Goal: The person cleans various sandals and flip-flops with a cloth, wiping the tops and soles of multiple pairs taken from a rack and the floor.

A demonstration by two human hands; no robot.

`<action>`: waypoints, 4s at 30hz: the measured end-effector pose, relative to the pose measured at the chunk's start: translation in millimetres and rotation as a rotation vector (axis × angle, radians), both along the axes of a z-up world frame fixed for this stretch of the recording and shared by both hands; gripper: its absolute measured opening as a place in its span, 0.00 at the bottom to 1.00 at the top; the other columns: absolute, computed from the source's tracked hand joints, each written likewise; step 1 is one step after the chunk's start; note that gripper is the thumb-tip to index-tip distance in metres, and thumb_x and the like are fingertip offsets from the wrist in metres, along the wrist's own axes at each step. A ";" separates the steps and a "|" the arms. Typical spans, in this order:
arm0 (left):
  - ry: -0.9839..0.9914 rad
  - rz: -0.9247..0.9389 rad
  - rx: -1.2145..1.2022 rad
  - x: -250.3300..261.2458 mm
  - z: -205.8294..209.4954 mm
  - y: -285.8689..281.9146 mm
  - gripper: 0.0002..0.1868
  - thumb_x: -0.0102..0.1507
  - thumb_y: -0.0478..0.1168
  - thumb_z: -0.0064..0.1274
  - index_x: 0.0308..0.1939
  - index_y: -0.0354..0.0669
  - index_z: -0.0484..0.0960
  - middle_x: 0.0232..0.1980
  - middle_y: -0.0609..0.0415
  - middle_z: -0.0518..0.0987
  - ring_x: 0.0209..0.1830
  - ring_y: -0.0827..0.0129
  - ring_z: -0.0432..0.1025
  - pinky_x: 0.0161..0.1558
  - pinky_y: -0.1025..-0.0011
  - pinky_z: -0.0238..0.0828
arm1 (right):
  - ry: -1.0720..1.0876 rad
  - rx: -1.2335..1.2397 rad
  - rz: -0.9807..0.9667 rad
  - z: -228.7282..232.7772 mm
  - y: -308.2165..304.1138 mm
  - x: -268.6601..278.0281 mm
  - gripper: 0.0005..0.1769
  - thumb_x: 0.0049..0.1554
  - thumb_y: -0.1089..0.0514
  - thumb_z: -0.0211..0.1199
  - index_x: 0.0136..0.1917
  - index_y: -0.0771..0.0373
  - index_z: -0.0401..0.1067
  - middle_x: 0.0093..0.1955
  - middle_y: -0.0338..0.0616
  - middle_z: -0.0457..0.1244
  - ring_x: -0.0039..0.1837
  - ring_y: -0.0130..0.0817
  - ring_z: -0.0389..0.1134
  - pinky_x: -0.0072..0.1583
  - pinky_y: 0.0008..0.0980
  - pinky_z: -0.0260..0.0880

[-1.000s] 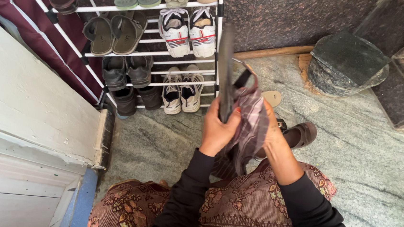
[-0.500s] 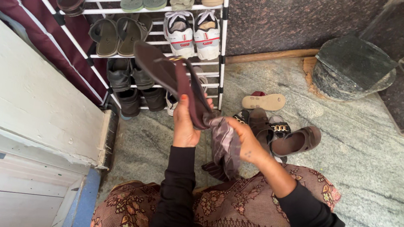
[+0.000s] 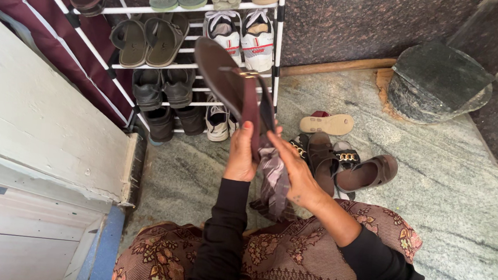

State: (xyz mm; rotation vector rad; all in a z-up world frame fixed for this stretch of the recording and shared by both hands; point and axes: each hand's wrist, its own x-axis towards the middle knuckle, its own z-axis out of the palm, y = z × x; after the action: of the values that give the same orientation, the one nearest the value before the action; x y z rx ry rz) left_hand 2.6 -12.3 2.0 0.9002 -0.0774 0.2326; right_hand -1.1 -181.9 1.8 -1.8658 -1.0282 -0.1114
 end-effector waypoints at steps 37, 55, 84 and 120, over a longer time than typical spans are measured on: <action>0.047 0.324 1.447 -36.4 45.6 -34.1 0.46 0.51 0.55 0.70 0.65 0.28 0.73 0.58 0.32 0.80 0.57 0.47 0.77 0.56 0.58 0.74 | 0.386 1.426 -0.299 -5.5 -83.7 87.2 0.21 0.69 0.42 0.53 0.58 0.63 0.71 0.52 0.41 0.66 0.52 0.33 0.69 0.55 0.33 0.72; 0.316 0.101 1.316 -36.5 55.7 -30.9 0.53 0.50 0.61 0.64 0.71 0.31 0.68 0.49 0.34 0.85 0.52 0.56 0.83 0.60 0.65 0.73 | 0.482 0.899 -0.226 -126.3 -43.1 103.9 0.12 0.71 0.58 0.51 0.63 0.66 0.68 0.51 0.38 0.62 0.51 0.27 0.64 0.51 0.28 0.65; 0.073 0.009 0.652 -8.0 -9.5 -26.5 0.29 0.73 0.60 0.51 0.44 0.32 0.81 0.31 0.65 0.65 0.32 0.80 0.56 0.34 0.78 0.55 | 0.664 0.624 -0.081 -27.8 -21.4 46.8 0.37 0.58 0.66 0.66 0.77 0.65 0.54 0.61 0.44 0.62 0.60 0.29 0.66 0.61 0.29 0.69; 0.040 0.289 0.056 -1.5 -2.5 -5.6 0.27 0.68 0.61 0.44 0.48 0.40 0.80 0.44 0.61 0.80 0.43 0.78 0.74 0.46 0.73 0.72 | 0.621 0.242 -0.094 -69.7 11.8 14.4 0.20 0.55 0.64 0.63 0.62 0.65 0.71 0.55 0.39 0.69 0.57 0.25 0.68 0.59 0.29 0.69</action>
State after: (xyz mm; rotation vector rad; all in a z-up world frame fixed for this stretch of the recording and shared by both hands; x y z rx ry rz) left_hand 1.1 -17.9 -0.5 0.9707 0.0841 0.4828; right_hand 13.3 -170.1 -67.9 -1.5729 -0.4737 0.2657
